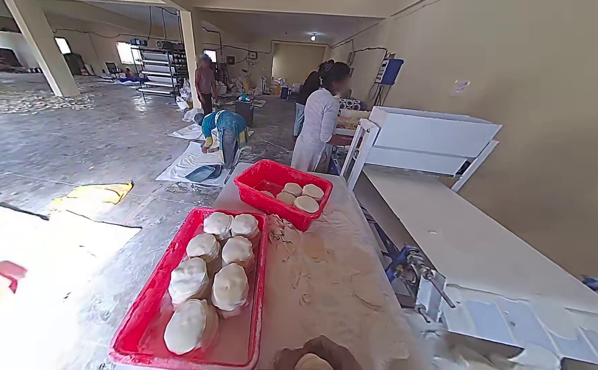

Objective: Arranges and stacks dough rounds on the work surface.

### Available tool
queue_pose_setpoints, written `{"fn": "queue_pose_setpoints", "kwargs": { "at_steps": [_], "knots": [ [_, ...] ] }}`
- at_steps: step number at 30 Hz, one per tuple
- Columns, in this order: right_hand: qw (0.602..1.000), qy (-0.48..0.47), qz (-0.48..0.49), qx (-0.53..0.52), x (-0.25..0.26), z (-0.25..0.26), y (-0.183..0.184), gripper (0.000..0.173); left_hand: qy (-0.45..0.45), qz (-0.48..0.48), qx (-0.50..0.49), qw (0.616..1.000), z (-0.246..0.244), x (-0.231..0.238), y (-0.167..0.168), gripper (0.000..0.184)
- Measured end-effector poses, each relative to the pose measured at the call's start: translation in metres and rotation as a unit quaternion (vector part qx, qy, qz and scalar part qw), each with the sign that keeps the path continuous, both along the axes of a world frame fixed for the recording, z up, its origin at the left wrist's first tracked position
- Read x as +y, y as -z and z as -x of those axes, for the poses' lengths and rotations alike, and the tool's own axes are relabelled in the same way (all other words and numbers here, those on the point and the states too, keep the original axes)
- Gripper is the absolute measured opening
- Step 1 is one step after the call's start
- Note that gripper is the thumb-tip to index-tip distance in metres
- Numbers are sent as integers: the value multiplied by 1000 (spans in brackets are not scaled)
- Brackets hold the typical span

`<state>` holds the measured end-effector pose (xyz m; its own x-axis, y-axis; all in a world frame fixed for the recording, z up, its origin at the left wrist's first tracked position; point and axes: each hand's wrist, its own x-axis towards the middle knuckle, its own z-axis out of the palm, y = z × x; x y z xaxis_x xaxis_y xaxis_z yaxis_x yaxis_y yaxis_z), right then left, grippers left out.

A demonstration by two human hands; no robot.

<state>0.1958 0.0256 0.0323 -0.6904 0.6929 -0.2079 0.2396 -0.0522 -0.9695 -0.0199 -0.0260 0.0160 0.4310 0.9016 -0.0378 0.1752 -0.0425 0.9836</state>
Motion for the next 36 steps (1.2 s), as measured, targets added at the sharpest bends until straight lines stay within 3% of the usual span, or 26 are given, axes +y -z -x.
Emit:
{"fn": "queue_pose_setpoints", "kwargs": {
  "at_steps": [2,5,7,9,11,13,15,17,19,21,22,24,26,27,29,31,34,36],
  "knots": [
    [999,7,3,-36,-2,0,-1,55,-8,13,14,1000,1,2,-3,51],
    [995,47,-15,-86,-3,-1,2,48,-76,94,-45,992,-4,-3,-1,50],
    [993,84,-30,-80,-7,-1,-4,47,-127,156,-158,967,-12,-8,3,40],
    [985,144,-70,-57,-18,4,-17,45,-183,192,-306,914,-26,-13,11,27],
    [973,189,-131,-33,-31,14,-30,56,-256,208,-392,859,-46,-13,13,31],
    [969,163,-158,-92,-33,22,-38,80,-357,222,-380,824,-66,-6,8,44],
    [960,101,-143,-219,-28,31,-44,64,-442,230,-338,799,-79,1,14,53],
    [942,54,-148,-298,-23,36,-50,44,-456,238,-358,779,-84,6,21,59],
    [941,101,-202,-254,-34,34,-50,38,-423,242,-428,761,-82,6,17,64],
    [930,209,-272,-131,-49,32,-41,36,-419,232,-468,743,-81,11,13,67],
    [928,225,-270,-121,-53,29,-38,41,-419,229,-471,741,-81,10,12,66],
    [938,161,-220,-214,-49,25,-40,51,-432,224,-446,752,-83,8,17,59],
    [930,79,-185,-308,-39,27,-44,45,-438,239,-419,759,-82,6,37,59],
    [927,70,-195,-311,-38,26,-47,41,-432,249,-417,760,-80,5,42,60],
    [933,148,-247,-216,-47,22,-43,38,-459,250,-412,746,-82,6,26,57],
    [931,201,-262,-155,-52,18,-40,41,-461,224,-407,756,-85,7,10,57],
    [935,108,-194,-275,-43,18,-47,45,-481,225,-343,775,-87,7,16,58],
    [940,82,-197,-265,-37,16,-45,41,-463,226,-338,787,-88,5,16,59]
  ]
}}
